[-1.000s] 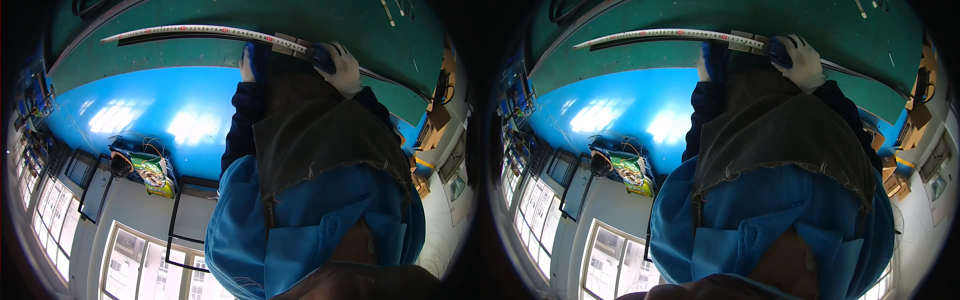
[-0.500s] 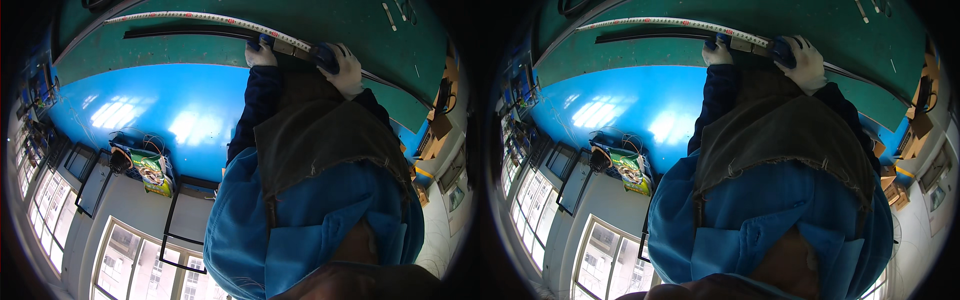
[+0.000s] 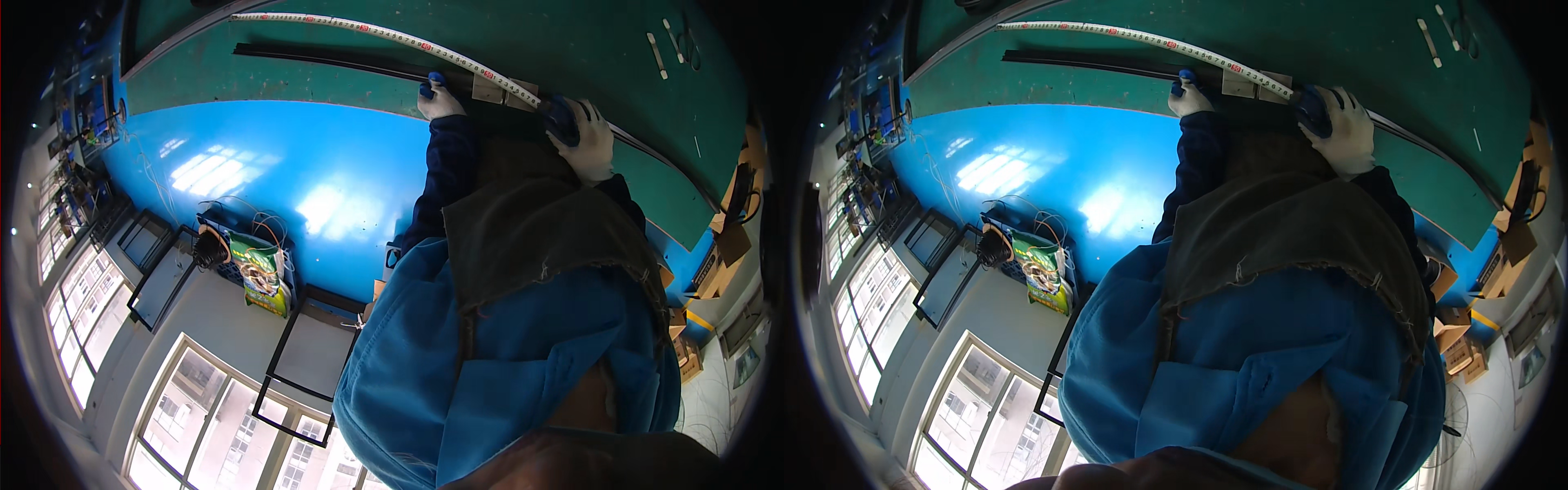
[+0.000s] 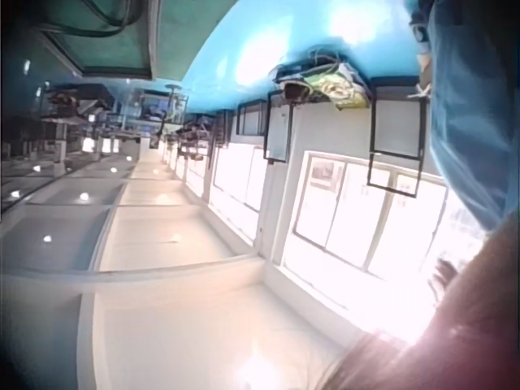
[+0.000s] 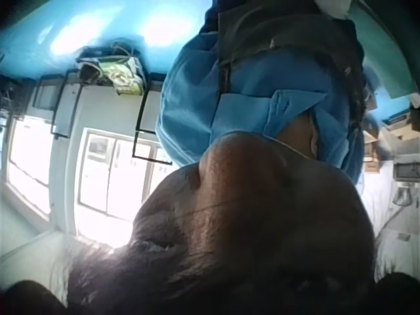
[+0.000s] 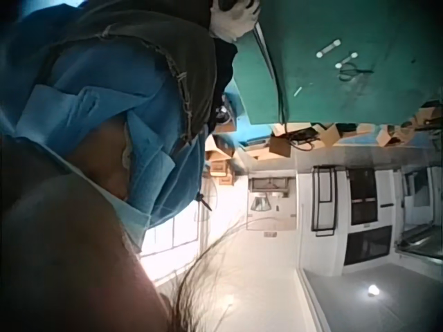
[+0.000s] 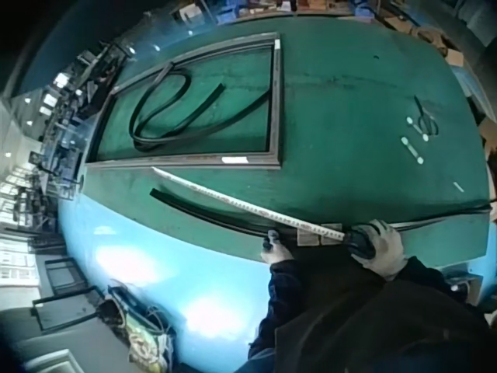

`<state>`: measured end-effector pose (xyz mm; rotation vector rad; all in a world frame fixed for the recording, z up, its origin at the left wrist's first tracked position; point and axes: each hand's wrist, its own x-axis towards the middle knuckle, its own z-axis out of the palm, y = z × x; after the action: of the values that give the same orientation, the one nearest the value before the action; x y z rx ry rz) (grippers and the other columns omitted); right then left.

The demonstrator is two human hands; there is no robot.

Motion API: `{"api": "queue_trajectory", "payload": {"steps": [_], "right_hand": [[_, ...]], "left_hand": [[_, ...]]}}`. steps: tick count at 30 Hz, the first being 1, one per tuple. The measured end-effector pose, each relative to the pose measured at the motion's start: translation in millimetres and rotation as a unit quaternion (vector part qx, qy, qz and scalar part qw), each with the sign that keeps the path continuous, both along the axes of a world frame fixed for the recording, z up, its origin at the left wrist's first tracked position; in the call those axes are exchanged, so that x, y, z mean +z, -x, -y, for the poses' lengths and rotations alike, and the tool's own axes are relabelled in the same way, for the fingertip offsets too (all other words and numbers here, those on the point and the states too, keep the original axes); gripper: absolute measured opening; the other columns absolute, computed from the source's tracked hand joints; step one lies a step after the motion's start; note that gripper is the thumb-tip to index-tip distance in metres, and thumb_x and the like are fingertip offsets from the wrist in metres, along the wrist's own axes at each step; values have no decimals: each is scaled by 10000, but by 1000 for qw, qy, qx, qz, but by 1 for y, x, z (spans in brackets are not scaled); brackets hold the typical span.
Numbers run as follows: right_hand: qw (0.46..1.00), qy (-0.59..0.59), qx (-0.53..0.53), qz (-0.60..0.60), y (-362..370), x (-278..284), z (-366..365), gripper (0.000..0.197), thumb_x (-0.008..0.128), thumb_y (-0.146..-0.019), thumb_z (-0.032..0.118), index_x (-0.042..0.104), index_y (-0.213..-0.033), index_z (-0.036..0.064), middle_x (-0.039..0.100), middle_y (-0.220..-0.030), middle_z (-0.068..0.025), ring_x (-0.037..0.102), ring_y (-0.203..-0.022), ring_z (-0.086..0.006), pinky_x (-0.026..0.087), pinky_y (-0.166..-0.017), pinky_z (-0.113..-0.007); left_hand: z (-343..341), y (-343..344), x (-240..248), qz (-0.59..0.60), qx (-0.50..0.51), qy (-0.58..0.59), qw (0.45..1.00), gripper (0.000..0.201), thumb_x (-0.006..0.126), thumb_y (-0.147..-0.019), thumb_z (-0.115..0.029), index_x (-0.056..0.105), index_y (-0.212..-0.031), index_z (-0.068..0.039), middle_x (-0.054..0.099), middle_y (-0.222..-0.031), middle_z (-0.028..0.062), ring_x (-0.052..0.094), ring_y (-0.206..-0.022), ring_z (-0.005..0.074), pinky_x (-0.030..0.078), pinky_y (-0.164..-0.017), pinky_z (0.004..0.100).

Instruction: Measuring rubber gasket strips with a tape measure and installing them into a metal frame on a workbench.

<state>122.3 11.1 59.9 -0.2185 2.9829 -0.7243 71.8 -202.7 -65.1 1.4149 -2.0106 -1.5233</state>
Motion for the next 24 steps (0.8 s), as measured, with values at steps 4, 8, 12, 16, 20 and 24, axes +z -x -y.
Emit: {"api": "queue_trajectory", "payload": {"steps": [4,8,12,16,20,24], "right_hand": [[1000,12,9,-21,3,2,4,559,738,-634,230,530,-1128,72,565,-1022,-131,560,-943,-344,468,-789,-423],[999,6,40,-7,13,0,10,557,732,-652,244,521,-1141,80,551,-1047,-125,555,-956,-329,471,-797,-418],[998,-21,53,18,16,1,12,567,725,-672,264,510,-1165,86,536,-1082,-117,546,-985,-319,470,-816,-415],[997,-44,67,0,21,7,21,565,727,-671,261,511,-1163,88,530,-1090,-108,537,-1003,-318,464,-827,-413],[995,-48,85,16,26,7,26,563,730,-667,260,513,-1158,93,522,-1104,-94,527,-1018,-306,456,-841,-409],[992,-61,112,14,31,8,31,567,726,-674,265,503,-1168,98,519,-1100,-91,524,-1021,-300,448,-854,-407]], "left_hand": [[28,2,-50,-117,13,-143,983,284,596,-843,-127,564,-952,133,632,-881,185,599,-778,209,483,-730,326],[121,48,-69,-190,44,-188,963,359,559,-873,-139,531,-1081,152,619,-1001,208,610,-896,228,484,-819,314],[190,103,-28,-131,48,-220,965,402,602,-842,-211,556,-1072,116,642,-949,199,638,-797,269,531,-735,371],[220,121,-4,-154,-4,-279,948,381,589,-838,-253,558,-1022,79,630,-902,172,622,-754,263,522,-696,373],[226,123,3,-212,-61,-317,922,365,576,-834,-295,561,-973,42,618,-856,145,605,-712,258,514,-657,374],[225,124,5,-287,-120,-353,882,355,563,-830,-338,563,-924,5,606,-810,117,588,-669,252,505,-618,376]]}}
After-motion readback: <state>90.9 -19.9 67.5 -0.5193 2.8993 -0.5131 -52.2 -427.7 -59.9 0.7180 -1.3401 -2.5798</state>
